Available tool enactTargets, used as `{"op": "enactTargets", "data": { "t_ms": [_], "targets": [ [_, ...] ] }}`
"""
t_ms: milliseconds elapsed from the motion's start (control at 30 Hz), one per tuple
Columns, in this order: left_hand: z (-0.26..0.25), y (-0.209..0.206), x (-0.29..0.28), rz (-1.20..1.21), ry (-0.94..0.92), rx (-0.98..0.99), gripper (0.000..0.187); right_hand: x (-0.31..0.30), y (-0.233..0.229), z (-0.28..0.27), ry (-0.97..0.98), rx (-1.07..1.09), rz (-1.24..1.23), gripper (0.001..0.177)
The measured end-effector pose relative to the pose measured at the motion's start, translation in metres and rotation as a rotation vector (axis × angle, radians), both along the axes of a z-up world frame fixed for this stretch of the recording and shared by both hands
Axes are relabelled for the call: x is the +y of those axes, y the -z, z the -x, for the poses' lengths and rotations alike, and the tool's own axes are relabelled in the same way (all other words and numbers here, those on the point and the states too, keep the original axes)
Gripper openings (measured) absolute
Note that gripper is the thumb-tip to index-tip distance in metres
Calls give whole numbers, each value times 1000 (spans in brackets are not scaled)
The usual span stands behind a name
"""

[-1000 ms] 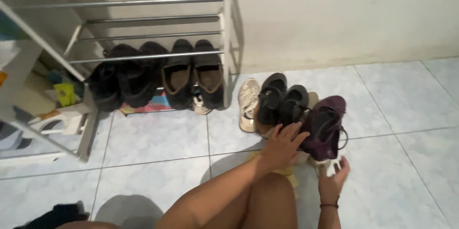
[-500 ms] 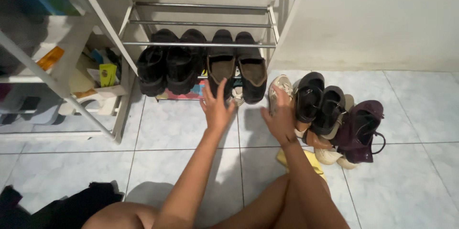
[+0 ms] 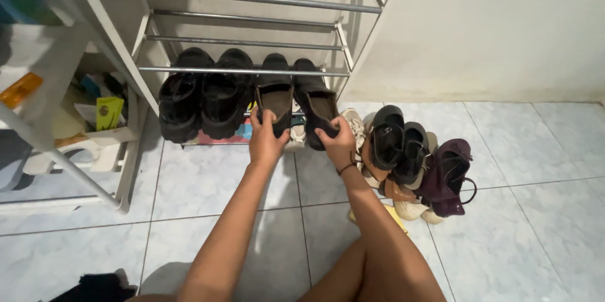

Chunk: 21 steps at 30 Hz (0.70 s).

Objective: The person removes various shoes and a black garment from a white metal shoe rack and places them on the floor. Then, using a yellow cloth, the person wipes the rack and proceeds to disassemble it by removing the metal rods from the frame.

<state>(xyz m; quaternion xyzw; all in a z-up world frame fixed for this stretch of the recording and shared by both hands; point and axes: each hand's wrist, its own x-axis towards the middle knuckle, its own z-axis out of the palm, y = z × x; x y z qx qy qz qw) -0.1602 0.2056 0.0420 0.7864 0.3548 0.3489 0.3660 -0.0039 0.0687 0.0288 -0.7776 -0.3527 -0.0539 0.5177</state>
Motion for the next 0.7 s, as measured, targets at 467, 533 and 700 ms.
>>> {"op": "enactTargets", "data": {
  "t_ms": [467,533,700],
  "targets": [
    [126,-60,-111,-4,187,-153,54,-194,-62,88,-31,641,-127,23],
    [128,-62,-140,198,259,-129,52,-224,-62,96,-20,712,-217,23],
    [92,-60,-205,-2,409,-216,51,-304,-64,111,118,637,-373,19]
  ]
}}
